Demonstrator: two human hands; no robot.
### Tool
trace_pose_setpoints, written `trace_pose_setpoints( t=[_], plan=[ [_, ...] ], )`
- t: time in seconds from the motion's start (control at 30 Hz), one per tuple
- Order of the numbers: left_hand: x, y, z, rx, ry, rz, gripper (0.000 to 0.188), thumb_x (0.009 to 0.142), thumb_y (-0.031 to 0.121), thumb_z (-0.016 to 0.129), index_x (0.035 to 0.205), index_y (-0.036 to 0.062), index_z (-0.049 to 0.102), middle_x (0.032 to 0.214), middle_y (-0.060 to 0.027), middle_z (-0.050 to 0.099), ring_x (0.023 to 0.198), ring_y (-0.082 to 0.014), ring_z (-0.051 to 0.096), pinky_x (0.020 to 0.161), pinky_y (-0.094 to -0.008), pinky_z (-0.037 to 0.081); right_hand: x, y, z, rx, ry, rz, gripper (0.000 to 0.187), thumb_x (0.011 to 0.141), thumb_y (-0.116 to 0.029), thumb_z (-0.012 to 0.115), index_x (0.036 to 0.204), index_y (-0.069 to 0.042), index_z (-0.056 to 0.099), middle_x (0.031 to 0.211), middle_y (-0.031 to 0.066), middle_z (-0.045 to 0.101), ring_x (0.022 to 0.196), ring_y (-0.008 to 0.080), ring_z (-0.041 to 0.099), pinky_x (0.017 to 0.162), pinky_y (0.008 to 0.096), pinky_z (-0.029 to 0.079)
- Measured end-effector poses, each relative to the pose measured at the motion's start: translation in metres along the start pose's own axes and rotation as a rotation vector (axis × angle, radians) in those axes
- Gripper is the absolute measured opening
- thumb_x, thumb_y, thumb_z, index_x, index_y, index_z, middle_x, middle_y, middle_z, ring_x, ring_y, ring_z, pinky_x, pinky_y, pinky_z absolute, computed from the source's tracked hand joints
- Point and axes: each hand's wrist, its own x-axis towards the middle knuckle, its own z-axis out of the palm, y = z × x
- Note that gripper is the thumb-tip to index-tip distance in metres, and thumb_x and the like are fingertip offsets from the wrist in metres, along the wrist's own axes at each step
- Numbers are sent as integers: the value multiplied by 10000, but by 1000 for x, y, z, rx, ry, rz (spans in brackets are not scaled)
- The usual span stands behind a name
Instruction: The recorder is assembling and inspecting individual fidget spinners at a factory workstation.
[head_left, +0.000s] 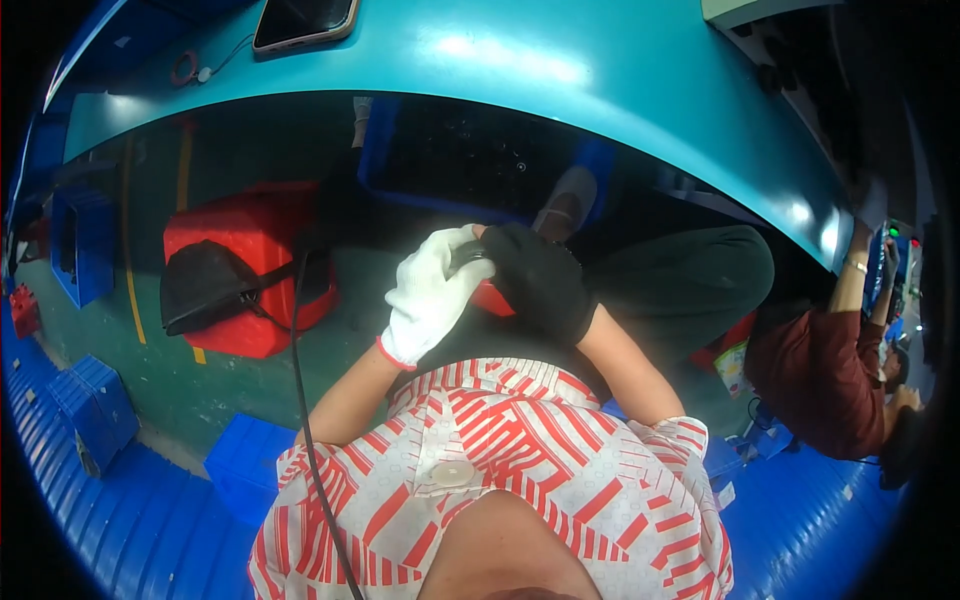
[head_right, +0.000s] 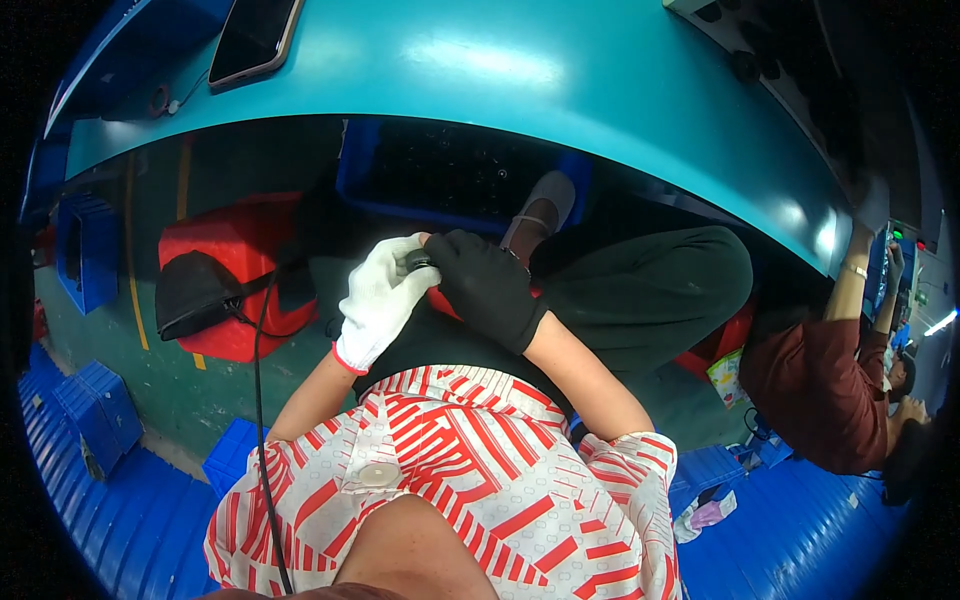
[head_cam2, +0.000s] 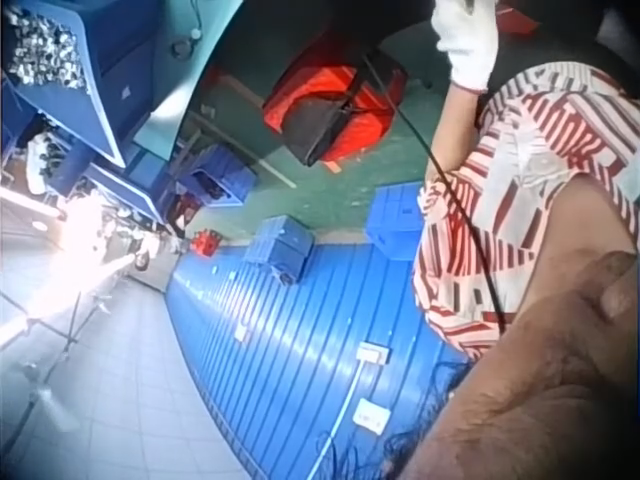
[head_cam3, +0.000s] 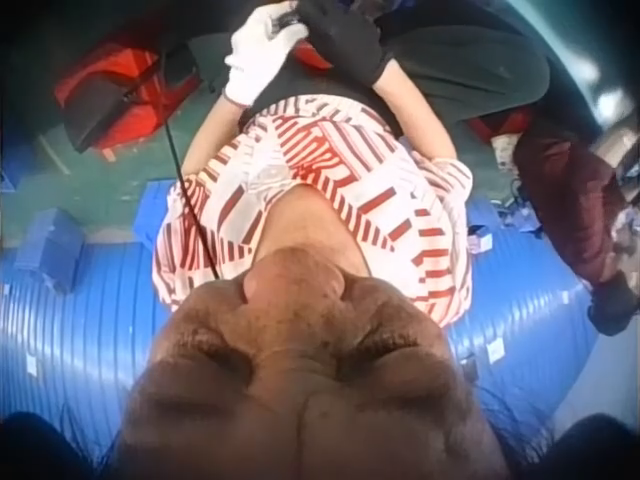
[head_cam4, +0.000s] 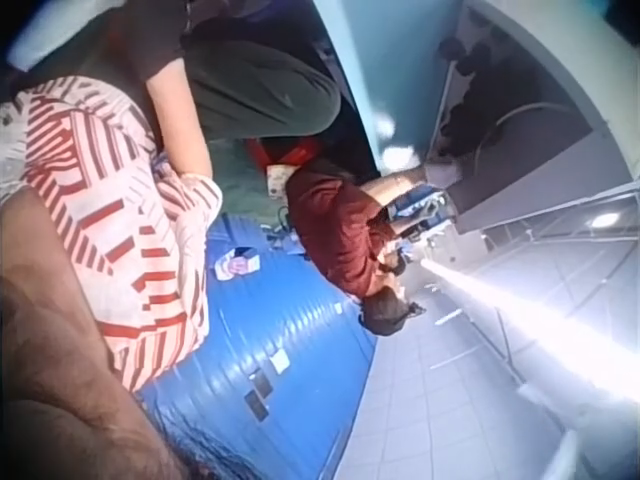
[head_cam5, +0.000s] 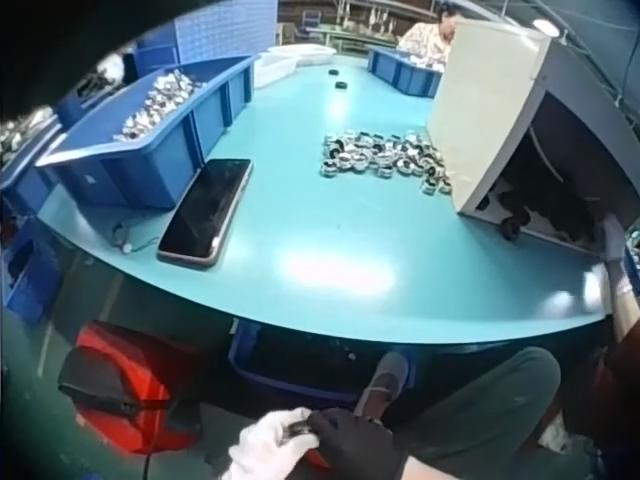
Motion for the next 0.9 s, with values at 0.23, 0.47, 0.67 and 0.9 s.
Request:
trace_pose_setpoints(
  t=[0.23,0.47,0.67,0.9],
  plan=[
    [11,-10,-3,-198,-84,-167,382,796,30,641,1153,-57,537,926,-131,649,788,-170,641,724,-260,516,-1,-6,-3,88,-9,57,405,760,-116,682,1141,-56,557,928,130,611,774,280,637,619,331,514],
    [12,-15,-7,-332,-206,-133,419,814,-3,614,1207,-72,486,914,-120,632,762,-156,618,713,-249,506,-3,7,0,320,-73,49,435,762,-157,721,1144,-46,545,993,141,619,814,284,646,663,343,514],
    [4,-13,4,-440,-79,-126,467,802,-43,599,1248,-73,463,1070,-121,592,801,-142,594,693,-239,493,-5,5,5,313,8,133,400,746,-195,736,1086,-70,569,947,123,624,821,274,649,659,341,513],
    [9,-25,0,-201,-110,-95,486,785,-41,621,1245,-72,466,1040,-132,616,809,-147,608,694,-239,503,-5,6,6,87,-32,-15,322,727,-221,745,983,-95,596,922,98,632,773,273,648,621,338,508]
  ],
)
